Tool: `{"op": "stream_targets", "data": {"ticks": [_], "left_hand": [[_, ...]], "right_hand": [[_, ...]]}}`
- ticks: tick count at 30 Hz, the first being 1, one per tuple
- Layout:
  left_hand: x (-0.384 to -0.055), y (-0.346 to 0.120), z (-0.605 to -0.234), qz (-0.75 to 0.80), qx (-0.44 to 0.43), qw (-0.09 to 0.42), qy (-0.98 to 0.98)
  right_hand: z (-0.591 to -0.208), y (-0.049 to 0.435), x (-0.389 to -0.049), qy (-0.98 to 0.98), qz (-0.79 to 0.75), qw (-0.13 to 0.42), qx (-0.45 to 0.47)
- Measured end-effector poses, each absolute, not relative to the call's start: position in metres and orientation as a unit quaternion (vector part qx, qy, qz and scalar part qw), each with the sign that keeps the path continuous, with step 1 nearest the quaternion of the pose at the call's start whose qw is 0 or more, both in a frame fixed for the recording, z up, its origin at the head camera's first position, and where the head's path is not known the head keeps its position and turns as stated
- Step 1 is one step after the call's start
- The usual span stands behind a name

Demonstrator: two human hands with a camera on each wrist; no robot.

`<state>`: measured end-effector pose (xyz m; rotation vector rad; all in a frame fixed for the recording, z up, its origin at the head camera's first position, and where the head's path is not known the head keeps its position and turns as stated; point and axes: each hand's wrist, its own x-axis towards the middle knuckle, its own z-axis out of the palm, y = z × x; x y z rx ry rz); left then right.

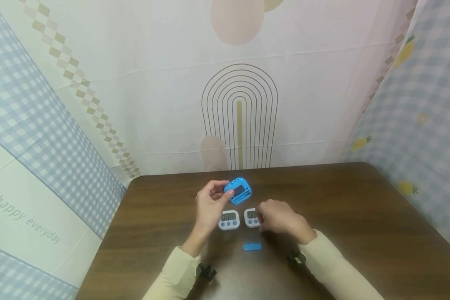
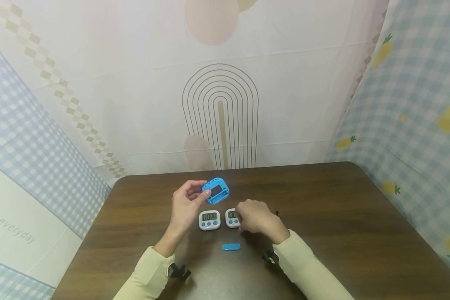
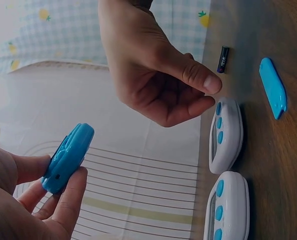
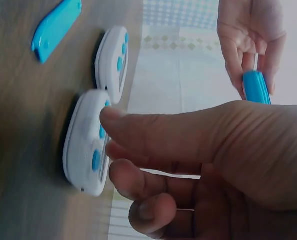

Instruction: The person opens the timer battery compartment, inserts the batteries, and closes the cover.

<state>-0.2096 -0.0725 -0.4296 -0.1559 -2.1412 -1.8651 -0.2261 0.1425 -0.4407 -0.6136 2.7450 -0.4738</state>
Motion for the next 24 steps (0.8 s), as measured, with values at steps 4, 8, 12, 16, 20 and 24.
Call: {"op": "stream_targets", "data": {"ticks": [4,8,12,16,20,24], "left_hand": [[-0.210,-0.073,-0.430,-0.650,-0.054,0.147,-0.744],[-0.210,-0.073,-0.430,-0.648,-0.053,0.146,-0.746],[-0.211,-0.072,-0.430,-0.645,-0.052,0.146,-0.748],[-0.210,-0.073,-0.430,-0.642,-0.053,0.146,-0.751],[-0.209,-0.073,-0.429,-0.642,-0.053,0.143,-0.751],[-0.209,-0.073,-0.429,-0.643,-0.054,0.140,-0.751]], "right_hand": [[-0.441,0.149,-0.232,0.958,-0.161,0.128,-0.198],[-0.445,0.159,-0.239,0.962,-0.161,0.116,-0.189],[-0.445,0.167,-0.245,0.964,-0.156,0.112,-0.185],[-0.444,0.172,-0.250,0.966,-0.147,0.114,-0.180],[-0.445,0.178,-0.252,0.966,-0.147,0.122,-0.172],[-0.444,0.185,-0.255,0.967,-0.147,0.130,-0.160]]}}
